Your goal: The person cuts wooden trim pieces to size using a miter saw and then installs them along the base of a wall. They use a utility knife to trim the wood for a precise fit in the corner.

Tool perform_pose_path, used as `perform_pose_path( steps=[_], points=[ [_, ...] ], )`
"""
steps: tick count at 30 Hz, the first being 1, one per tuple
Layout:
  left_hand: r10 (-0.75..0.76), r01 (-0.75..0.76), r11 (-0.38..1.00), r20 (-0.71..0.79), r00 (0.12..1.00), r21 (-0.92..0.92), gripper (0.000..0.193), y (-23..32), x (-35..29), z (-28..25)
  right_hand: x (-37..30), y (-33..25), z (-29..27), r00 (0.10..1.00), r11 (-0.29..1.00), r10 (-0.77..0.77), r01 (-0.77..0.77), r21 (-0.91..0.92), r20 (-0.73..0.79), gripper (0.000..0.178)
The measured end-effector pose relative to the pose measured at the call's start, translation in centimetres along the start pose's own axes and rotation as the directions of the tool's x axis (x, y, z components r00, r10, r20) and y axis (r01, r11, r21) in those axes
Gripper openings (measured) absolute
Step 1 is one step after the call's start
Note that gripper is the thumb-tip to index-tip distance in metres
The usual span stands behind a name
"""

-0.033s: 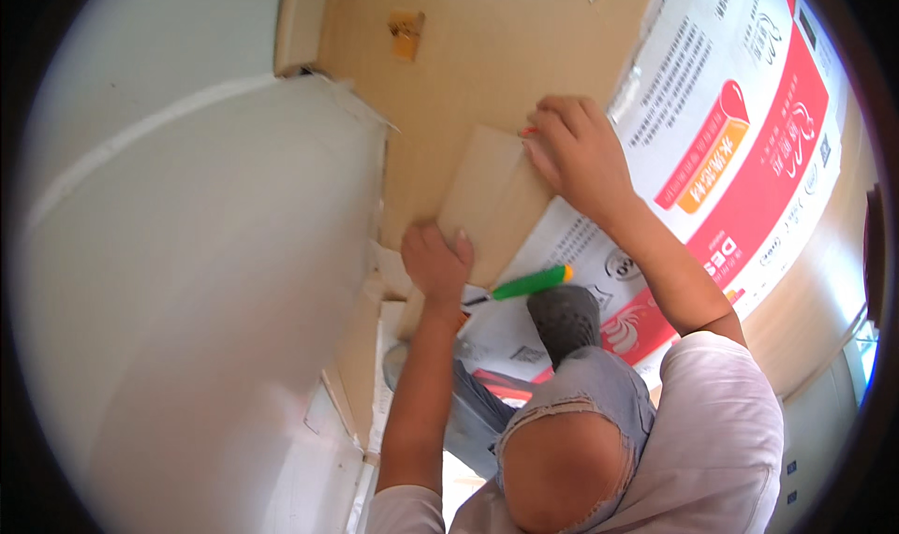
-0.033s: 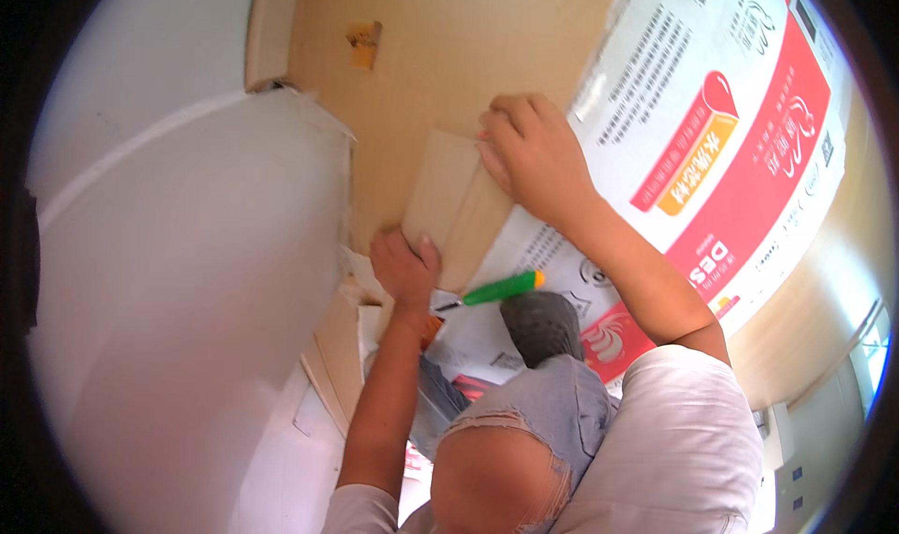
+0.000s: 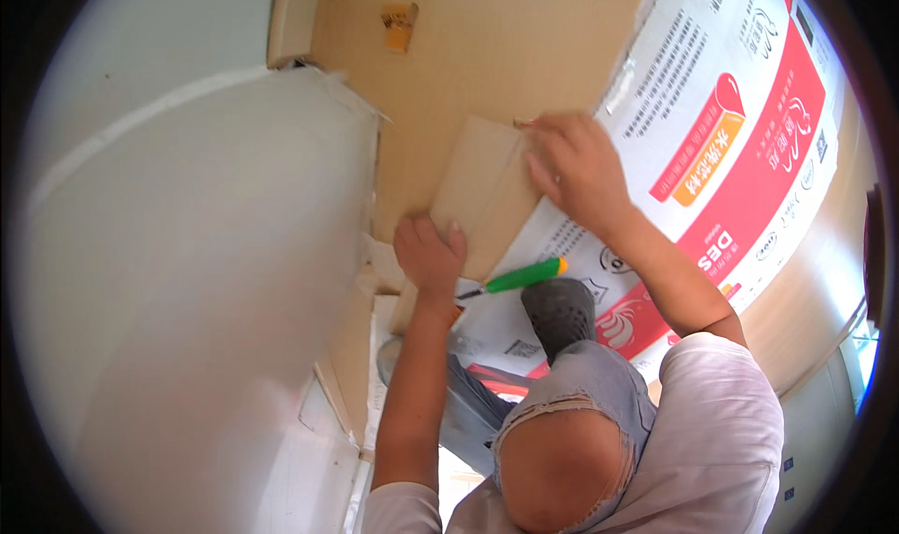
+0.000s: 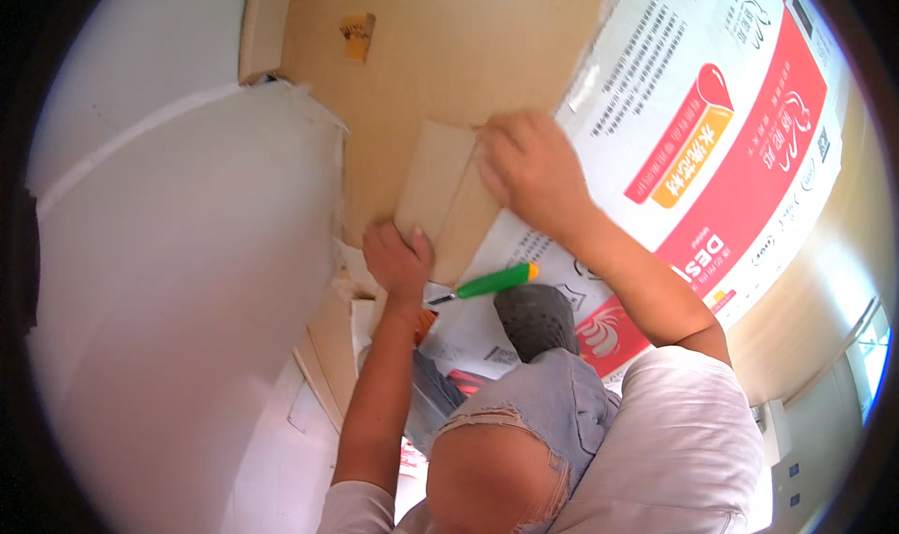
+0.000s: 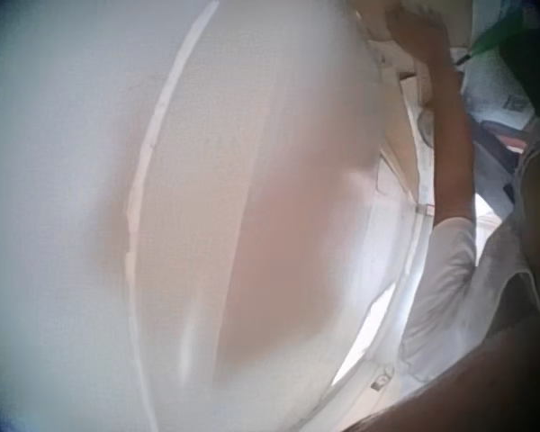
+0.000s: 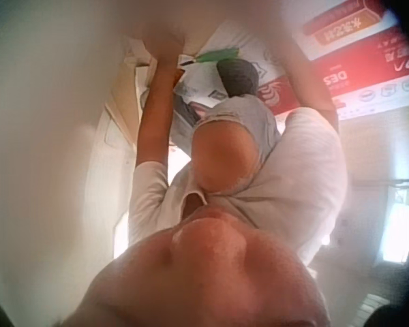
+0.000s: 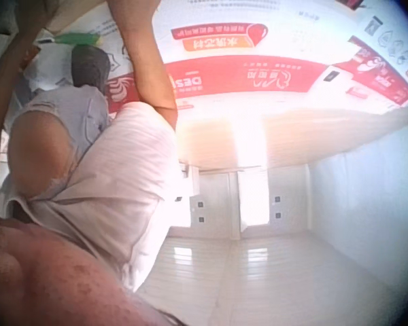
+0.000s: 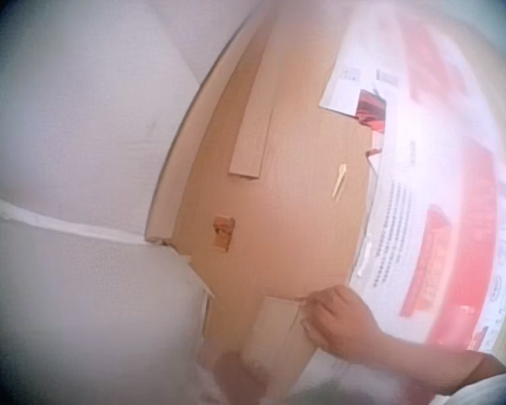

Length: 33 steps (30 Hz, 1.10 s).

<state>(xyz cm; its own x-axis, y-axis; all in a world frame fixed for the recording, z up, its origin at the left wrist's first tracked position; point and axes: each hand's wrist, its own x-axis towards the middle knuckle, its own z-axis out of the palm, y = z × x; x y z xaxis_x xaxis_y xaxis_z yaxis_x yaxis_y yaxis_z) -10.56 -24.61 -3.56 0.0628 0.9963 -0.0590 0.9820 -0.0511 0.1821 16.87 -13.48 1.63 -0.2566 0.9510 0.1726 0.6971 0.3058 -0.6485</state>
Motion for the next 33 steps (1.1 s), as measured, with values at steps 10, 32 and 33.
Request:
perform_pose_path(
  steps=[10,32,33],
  points=[
    [0.007,-0.001,0.998,0.088,0.996,-0.066,0.038,-0.3,1.2,-1.1,-11.9,-6.9,3.1,0.775,0.954,-0.281,0.292,0.073,0.566,0.032],
    [0.575,-0.572,0.772,-0.081,0.814,-0.275,0.03,6.0,15.9,0.0,14.2,-0.9,4.7,0.921,0.923,0.205,-0.295,0.247,0.332,0.042],
    [0.597,-0.587,0.745,-0.077,0.799,-0.318,0.034,5.7,15.9,0.2,15.4,-0.9,6.0,0.936,0.942,0.18,-0.252,0.221,0.302,0.042]
  ],
)
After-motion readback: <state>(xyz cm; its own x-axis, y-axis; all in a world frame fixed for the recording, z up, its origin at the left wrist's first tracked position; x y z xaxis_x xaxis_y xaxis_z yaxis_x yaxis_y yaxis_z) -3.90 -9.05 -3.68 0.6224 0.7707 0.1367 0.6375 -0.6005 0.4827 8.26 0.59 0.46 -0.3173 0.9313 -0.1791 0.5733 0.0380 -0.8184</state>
